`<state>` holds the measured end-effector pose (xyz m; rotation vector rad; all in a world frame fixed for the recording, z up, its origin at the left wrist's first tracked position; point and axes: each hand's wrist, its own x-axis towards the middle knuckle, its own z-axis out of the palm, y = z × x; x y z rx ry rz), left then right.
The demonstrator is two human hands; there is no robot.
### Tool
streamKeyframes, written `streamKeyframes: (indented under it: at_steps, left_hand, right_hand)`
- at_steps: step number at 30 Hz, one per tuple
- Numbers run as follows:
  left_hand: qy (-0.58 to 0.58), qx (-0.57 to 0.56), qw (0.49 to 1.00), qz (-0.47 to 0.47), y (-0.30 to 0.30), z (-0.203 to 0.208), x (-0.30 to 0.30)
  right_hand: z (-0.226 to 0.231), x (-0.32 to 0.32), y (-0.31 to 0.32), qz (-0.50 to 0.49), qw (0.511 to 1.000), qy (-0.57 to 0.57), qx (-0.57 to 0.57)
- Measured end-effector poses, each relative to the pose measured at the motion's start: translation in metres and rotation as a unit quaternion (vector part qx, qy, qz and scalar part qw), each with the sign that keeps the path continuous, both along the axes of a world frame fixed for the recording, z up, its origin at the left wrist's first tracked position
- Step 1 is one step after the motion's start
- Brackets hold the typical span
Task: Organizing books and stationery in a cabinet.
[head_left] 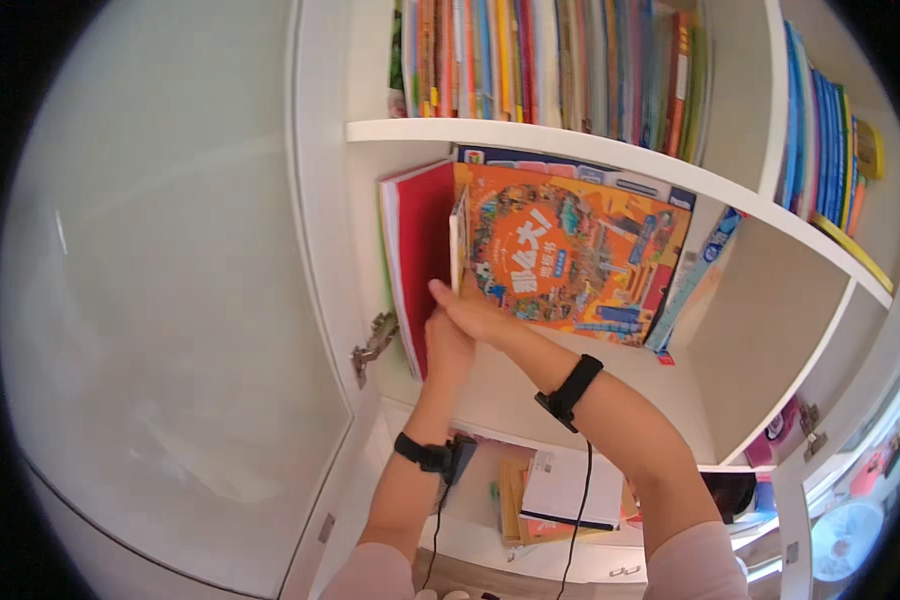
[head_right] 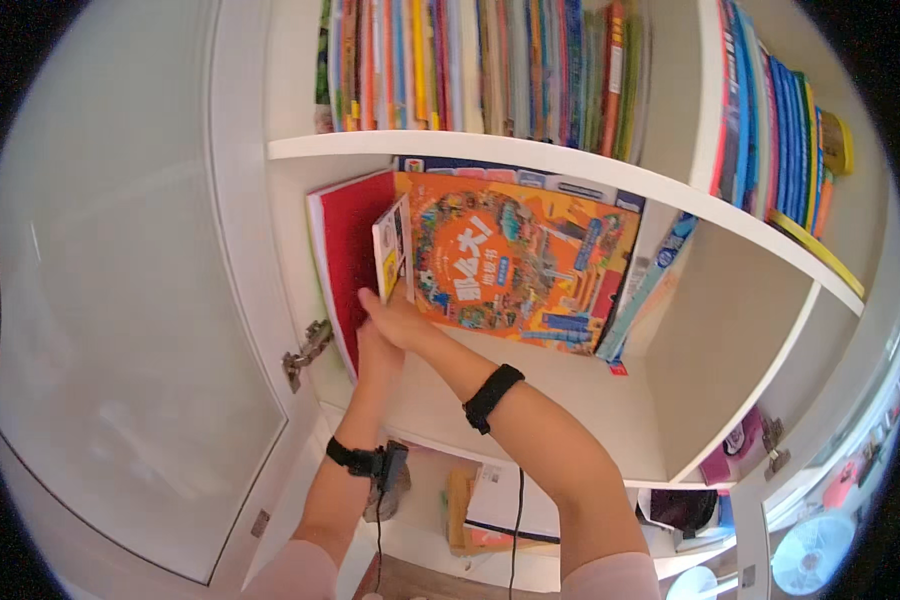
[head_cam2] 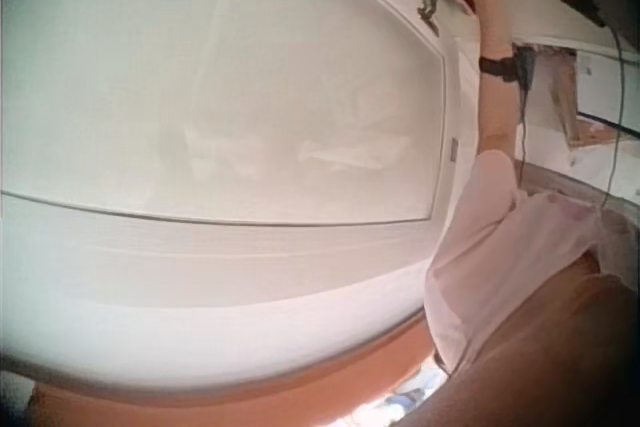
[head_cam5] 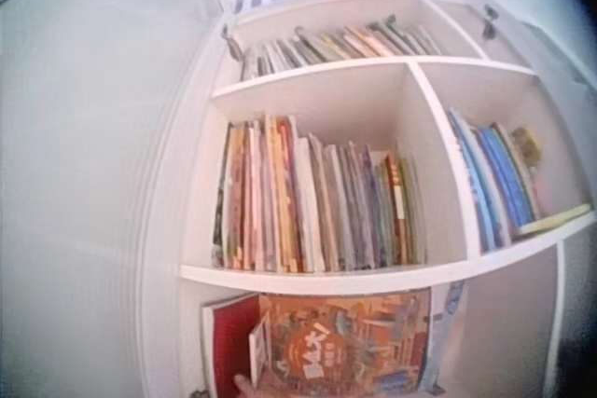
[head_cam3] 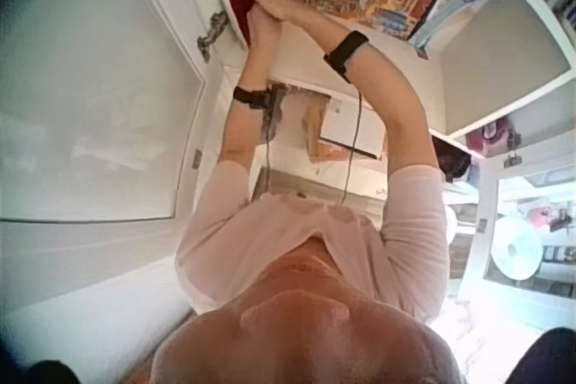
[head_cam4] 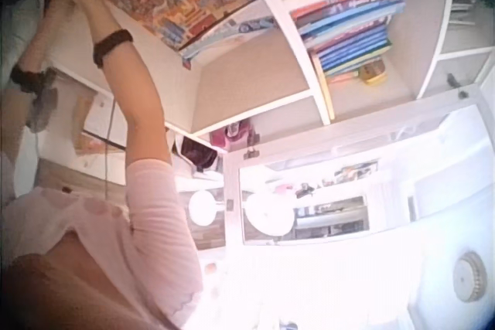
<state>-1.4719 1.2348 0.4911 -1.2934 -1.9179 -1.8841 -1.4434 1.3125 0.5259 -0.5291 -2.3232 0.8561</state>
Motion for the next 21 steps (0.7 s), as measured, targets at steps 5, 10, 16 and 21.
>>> streamKeyframes:
  at_steps: [5,10,16,21]
  left_hand:
    - [0.156,0.088,0.976,0.121,-0.071,-0.022,0.027]
    - [0.127,0.071,0.982,0.124,-0.100,-0.065,0.020]
    - [0.093,0.076,0.985,0.124,-0.098,-0.082,-0.001]
    - [0.058,0.054,0.991,0.112,-0.104,-0.082,0.001]
  right_hand:
    - [0.026,-0.011,-0.034,0.053,0.971,-0.103,-0.207]
    - [0.031,-0.019,-0.019,0.147,0.940,-0.118,-0.283]
    - [0.026,-0.019,-0.016,0.125,0.956,-0.178,-0.196]
    - [0.042,-0.005,-0.028,0.141,0.962,-0.167,-0.161]
